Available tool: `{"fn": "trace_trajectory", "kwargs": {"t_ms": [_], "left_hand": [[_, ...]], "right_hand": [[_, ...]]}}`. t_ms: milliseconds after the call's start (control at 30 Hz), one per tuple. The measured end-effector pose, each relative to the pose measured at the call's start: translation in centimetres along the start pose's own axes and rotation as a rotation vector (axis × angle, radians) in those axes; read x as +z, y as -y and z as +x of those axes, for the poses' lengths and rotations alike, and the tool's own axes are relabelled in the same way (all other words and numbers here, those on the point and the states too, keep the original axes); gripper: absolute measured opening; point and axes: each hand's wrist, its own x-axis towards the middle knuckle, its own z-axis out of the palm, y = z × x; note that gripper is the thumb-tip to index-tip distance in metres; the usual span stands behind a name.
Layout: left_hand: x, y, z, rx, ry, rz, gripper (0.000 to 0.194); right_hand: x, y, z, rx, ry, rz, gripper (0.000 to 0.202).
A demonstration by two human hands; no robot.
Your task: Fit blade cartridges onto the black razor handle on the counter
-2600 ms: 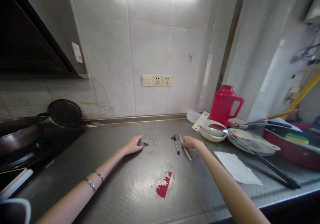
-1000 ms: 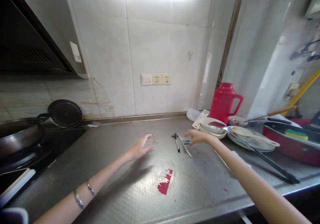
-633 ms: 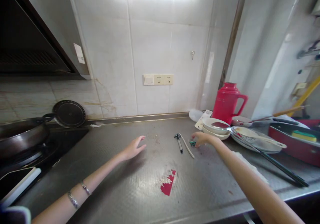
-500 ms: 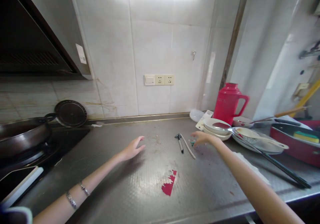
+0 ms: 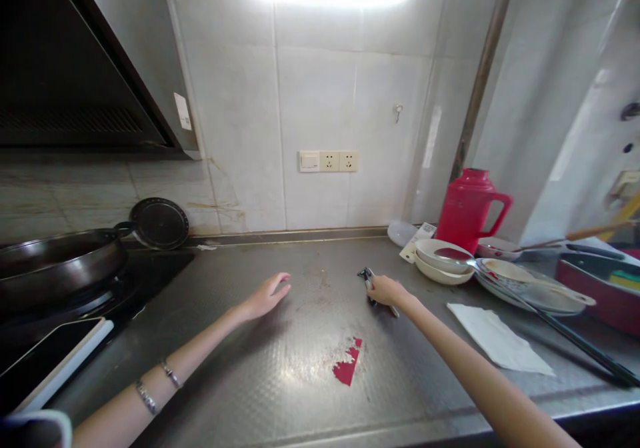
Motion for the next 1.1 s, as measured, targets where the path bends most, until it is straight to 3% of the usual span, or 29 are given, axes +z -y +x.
{"fn": "trace_trajectory", "kwargs": {"t_ms": [333, 567, 767, 933, 1100], "left_hand": [[-1.3, 1.4, -1.3, -0.033, -0.012, 0.128, 0.04], [-3.3, 5.3, -3.0, -0.216, -0.085, 0.377, 0.038], [-3.9, 8.7, -3.8, -0.408, -0.186, 0.428, 0.038], [-3.5, 8.9, -3.9, -0.422, -0.186, 0.464, 0.036], [-3.3, 8.6, -4.1, -0.416, -0.17, 0.501, 0.036]], "right_hand": [[-0.4, 0.5, -0.9, -0.003, -0.007, -0.039, 0.025], [-1.4, 2.7, -0.9, 0.01, -0.129, -0.045, 0.035], [0.7, 6.7, 0.3, -0.077, -0.235, 0.008, 0.028], [2.8, 8.8, 1.2, -0.089, -0.31, 0.028, 0.033], [4.3, 9.0, 1.6, -0.099, -0.351, 0.025, 0.033]]}}
